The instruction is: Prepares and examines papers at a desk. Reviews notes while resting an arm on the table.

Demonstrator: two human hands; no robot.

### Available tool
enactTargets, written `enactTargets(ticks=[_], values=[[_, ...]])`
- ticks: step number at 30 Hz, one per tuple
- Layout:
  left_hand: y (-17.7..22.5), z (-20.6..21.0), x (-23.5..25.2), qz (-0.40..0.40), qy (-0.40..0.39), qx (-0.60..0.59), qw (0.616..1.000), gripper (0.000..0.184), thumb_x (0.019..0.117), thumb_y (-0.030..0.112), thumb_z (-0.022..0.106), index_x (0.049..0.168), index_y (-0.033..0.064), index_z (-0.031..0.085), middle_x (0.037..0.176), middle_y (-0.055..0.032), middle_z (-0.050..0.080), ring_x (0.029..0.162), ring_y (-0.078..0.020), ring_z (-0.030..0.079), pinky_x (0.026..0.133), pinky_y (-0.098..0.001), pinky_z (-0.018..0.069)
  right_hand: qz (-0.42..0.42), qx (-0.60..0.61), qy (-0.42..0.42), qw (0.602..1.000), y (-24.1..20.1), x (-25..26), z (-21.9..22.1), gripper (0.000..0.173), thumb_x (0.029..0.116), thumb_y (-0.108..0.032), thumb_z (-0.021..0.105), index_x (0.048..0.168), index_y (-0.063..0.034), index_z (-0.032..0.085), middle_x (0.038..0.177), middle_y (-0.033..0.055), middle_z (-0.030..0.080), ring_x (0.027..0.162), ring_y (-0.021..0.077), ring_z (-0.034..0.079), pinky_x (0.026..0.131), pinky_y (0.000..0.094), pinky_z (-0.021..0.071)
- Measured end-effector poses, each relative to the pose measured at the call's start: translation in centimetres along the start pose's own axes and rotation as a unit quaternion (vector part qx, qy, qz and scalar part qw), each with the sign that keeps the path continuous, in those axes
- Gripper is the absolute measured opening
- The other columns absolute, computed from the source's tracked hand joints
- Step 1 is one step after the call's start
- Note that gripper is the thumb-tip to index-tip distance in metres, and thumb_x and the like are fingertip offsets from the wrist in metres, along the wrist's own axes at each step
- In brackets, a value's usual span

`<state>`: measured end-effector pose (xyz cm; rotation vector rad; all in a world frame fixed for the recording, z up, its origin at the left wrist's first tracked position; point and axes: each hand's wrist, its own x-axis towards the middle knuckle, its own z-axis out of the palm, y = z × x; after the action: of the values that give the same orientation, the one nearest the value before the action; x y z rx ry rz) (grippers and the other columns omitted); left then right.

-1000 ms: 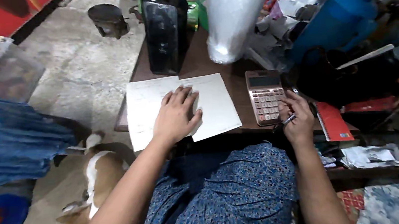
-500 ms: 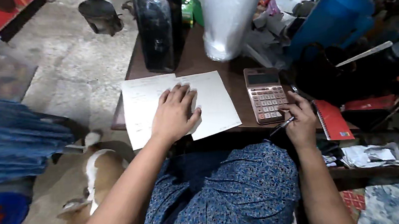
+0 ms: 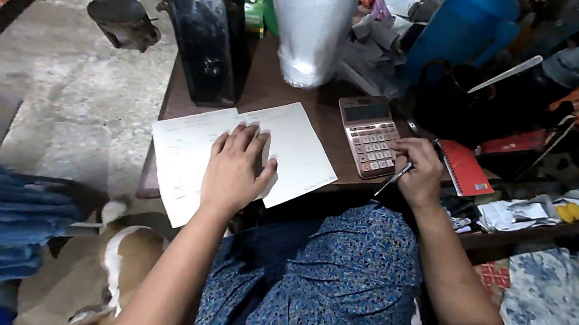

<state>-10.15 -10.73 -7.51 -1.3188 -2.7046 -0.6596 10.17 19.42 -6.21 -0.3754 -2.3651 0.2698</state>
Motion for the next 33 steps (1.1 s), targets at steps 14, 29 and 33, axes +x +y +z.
enactTargets(ticks=[14, 29, 33], values=[[0.1, -0.2, 0.0, -0.004, 0.006, 0.003, 1.000, 0.065, 0.1006, 0.055, 0.037, 0.144, 0.0115, 0.059, 0.154, -0.0163, 0.051, 0.149, -0.0370, 0.040, 0.120, -0.0616, 0.0261, 0.017, -0.051, -0.046, 0.997, -1.1, 1.8, 0.7, 0.021, 0.0953, -0.003, 0.059, 0.104, -0.0070, 0.078, 0.119, 0.0155, 0.072, 0.098, 0.0344, 0.069, 0.082, 0.0541, 0.0502], [0.2, 0.1, 0.0, -0.006, 0.008, -0.003, 1.000, 0.060, 0.1010, 0.052, 0.041, 0.143, 0.0135, 0.060, 0.154, -0.0137, 0.051, 0.149, -0.0346, 0.040, 0.122, -0.0600, 0.0262, 0.038, -0.003, -0.086, 0.996, 0.3, 1.5, 0.2, 0.023, 0.0954, 0.000, 0.057, 0.098, -0.0036, 0.079, 0.144, 0.0235, 0.058, 0.125, 0.0437, 0.060, 0.103, 0.0586, 0.0475], [0.2, 0.0, 0.0, 0.005, 0.008, -0.011, 1.000, 0.062, 0.1014, 0.052, 0.041, 0.144, 0.0107, 0.059, 0.154, -0.0172, 0.051, 0.148, -0.0384, 0.041, 0.120, -0.0632, 0.0268, 0.019, 0.014, -0.047, 0.999, 0.8, 0.1, -0.8, 0.018, 0.0947, -0.002, 0.062, 0.094, -0.0039, 0.080, 0.143, 0.0221, 0.060, 0.128, 0.0421, 0.059, 0.103, 0.0562, 0.0483]])
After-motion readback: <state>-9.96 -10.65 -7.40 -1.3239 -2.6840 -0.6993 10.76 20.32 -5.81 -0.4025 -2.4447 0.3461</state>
